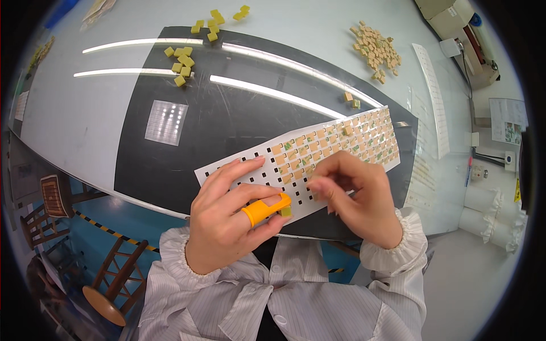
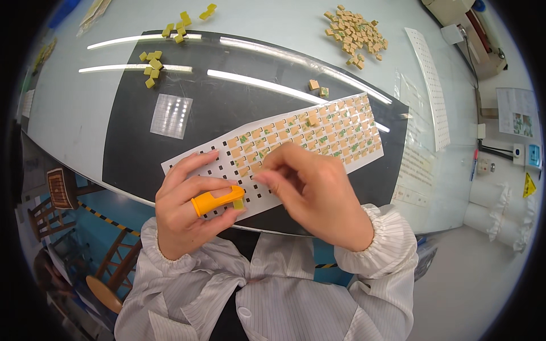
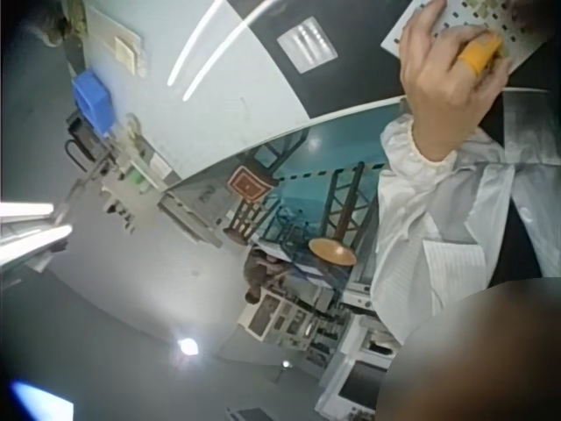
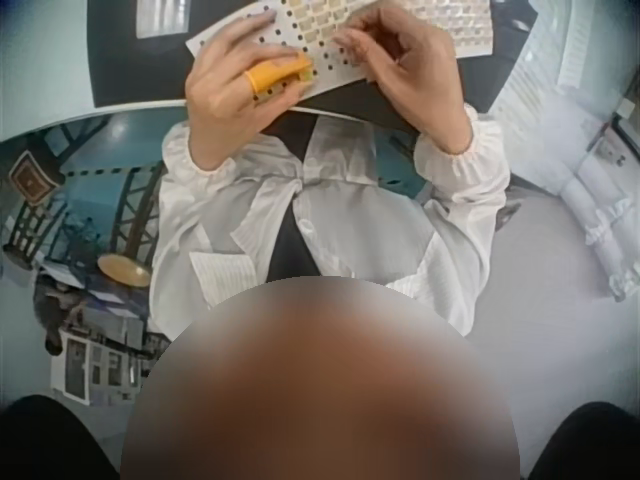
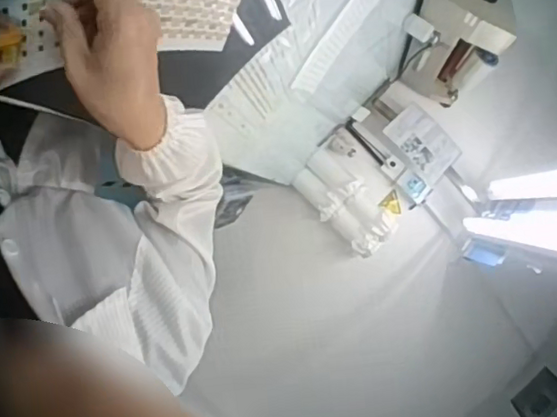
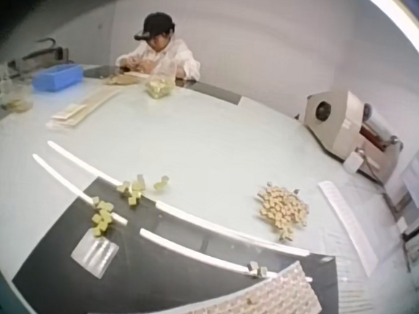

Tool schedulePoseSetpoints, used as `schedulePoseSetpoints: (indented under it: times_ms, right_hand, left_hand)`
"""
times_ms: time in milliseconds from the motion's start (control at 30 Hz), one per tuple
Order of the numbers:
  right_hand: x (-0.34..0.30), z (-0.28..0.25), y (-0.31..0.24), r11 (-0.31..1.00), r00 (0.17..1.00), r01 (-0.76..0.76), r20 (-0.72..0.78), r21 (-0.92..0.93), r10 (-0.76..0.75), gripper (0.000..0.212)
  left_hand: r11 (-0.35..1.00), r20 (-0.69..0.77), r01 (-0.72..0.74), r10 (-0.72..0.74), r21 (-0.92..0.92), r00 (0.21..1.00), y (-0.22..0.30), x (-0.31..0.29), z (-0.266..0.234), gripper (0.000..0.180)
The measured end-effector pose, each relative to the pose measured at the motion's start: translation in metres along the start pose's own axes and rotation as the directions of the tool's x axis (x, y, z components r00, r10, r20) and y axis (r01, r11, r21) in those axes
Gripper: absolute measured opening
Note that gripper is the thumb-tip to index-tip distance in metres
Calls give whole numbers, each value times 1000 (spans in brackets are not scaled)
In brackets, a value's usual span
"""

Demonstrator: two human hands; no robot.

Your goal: Placing small yellow electronic components into designated slots on a white panel.

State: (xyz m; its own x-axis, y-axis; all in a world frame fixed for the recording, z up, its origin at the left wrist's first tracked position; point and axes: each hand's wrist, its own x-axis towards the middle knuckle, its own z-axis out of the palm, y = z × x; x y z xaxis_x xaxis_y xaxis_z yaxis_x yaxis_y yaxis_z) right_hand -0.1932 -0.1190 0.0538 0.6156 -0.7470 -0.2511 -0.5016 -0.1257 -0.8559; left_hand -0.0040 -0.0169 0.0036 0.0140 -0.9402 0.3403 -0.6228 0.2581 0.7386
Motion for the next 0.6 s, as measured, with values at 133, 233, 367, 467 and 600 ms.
schedulePoseSetpoints:
  times_ms: [133,233,367,467,600]
  right_hand:
    - [10,5,1,958,903,53,-395,-283,-167,17]
    - [11,15,6,918,922,204,-248,-340,-297,20]
    - [5,27,10,883,928,265,-147,-388,-343,19]
    - [4,28,9,877,927,280,-126,-391,-352,15]
    - [2,30,9,895,941,237,-139,-377,-308,13]
  left_hand:
    - [1000,-5,25,-25,0,1000,0,-3,0,24]
    - [1000,-10,8,-8,17,1000,-2,-3,0,24]
    - [1000,-27,-17,17,24,999,0,0,0,24]
    - [1000,-32,-9,10,18,999,0,0,0,24]
    - [1000,-23,-10,10,-1,1000,-1,-1,0,23]
